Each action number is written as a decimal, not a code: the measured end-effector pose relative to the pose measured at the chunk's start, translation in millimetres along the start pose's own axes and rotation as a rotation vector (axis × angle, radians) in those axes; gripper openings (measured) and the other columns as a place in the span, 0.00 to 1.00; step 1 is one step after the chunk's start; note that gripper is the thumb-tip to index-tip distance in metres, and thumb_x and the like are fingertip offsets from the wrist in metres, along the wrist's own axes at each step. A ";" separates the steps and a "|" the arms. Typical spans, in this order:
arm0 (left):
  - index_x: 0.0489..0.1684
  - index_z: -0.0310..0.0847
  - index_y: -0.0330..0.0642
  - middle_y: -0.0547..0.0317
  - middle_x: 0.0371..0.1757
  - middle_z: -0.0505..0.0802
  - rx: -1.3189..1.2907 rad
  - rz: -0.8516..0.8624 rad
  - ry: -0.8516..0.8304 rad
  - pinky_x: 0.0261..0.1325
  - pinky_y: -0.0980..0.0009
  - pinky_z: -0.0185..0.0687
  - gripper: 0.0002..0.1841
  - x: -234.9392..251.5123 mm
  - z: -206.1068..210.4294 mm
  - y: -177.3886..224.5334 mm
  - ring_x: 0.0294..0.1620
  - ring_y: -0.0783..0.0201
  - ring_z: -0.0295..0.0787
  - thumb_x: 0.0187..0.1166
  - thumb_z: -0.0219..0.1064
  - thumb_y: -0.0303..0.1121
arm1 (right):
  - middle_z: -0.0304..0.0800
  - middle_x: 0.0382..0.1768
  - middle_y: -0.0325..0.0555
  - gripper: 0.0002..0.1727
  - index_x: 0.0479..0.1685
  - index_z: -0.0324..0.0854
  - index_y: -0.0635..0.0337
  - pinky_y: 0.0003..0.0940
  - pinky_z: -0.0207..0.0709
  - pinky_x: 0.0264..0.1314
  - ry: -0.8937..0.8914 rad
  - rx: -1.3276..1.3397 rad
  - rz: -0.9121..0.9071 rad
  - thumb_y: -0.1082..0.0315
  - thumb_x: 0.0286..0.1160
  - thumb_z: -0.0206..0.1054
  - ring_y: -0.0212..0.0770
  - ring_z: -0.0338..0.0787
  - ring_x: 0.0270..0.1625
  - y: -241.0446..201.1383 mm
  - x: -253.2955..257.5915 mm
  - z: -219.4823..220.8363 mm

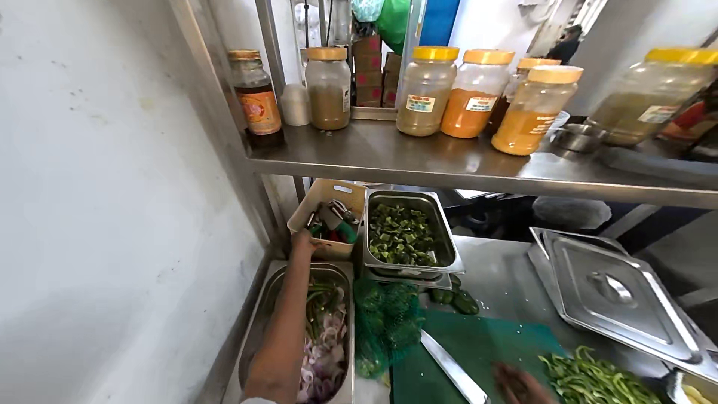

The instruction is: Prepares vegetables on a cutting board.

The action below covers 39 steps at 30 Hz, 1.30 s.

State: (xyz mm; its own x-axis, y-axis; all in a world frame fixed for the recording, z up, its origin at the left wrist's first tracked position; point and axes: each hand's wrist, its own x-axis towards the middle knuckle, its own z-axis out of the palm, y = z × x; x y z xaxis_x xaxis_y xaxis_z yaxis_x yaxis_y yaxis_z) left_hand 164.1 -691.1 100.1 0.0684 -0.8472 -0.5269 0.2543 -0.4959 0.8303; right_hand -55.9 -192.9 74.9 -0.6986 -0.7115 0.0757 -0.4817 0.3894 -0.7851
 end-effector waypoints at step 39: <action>0.83 0.63 0.35 0.29 0.58 0.86 -0.122 0.322 0.055 0.35 0.45 0.93 0.26 10.7 -1.3 -58.1 0.36 0.42 0.93 0.85 0.61 0.22 | 0.87 0.59 0.67 0.22 0.78 0.74 0.54 0.68 0.84 0.48 -0.084 -0.138 0.317 0.58 0.90 0.59 0.65 0.91 0.53 -55.9 264.9 68.9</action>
State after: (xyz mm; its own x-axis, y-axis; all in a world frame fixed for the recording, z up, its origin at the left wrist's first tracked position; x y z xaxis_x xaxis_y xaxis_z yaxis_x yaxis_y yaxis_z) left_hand 151.4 -671.0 45.9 0.2150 -0.9431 -0.2536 0.3245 -0.1759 0.9294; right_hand -177.6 -443.5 96.5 -0.7819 -0.5857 -0.2136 -0.3188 0.6701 -0.6704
